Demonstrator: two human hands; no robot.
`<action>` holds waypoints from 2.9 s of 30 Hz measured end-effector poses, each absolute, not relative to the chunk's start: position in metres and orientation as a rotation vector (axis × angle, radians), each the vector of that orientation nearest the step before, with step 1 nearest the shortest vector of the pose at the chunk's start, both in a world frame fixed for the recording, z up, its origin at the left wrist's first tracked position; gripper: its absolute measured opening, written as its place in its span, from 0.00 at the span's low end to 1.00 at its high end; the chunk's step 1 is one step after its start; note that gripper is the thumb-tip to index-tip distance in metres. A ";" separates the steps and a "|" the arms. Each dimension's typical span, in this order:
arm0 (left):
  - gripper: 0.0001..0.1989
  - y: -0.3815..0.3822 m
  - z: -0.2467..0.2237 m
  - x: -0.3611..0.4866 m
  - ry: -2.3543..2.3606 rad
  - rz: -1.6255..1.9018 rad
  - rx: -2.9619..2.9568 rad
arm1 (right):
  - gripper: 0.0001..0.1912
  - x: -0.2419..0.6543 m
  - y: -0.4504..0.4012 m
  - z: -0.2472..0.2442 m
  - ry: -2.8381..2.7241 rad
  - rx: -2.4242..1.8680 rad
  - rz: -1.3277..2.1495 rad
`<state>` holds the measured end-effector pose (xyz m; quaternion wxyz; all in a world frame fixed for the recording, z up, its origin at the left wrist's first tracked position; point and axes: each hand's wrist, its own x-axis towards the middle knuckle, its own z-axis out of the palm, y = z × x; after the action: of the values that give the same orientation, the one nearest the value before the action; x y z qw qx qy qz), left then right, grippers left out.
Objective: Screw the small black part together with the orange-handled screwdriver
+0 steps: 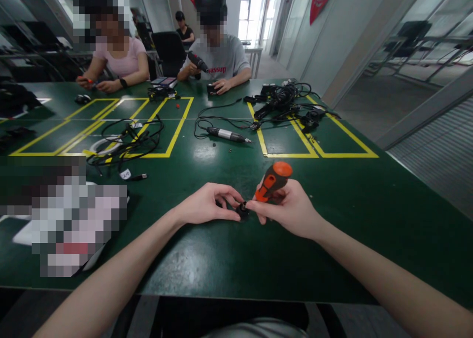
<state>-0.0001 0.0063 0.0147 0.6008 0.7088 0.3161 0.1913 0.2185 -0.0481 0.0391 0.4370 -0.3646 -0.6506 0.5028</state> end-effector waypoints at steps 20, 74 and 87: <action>0.14 0.004 0.019 0.000 0.731 0.418 1.721 | 0.14 0.227 -0.046 0.028 -1.478 -0.837 1.280; 0.14 0.004 -0.003 -0.001 0.611 0.417 1.388 | 0.11 0.225 -0.052 0.028 -1.482 -0.760 1.226; 0.32 -0.001 0.001 0.003 0.643 0.416 1.395 | 0.12 0.226 -0.051 0.022 -1.474 -0.713 1.251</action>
<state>0.0033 -0.0010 0.0014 0.6996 0.6263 0.2888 0.1868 0.2255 -0.0509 0.0219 0.5145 -0.2968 -0.6132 0.5207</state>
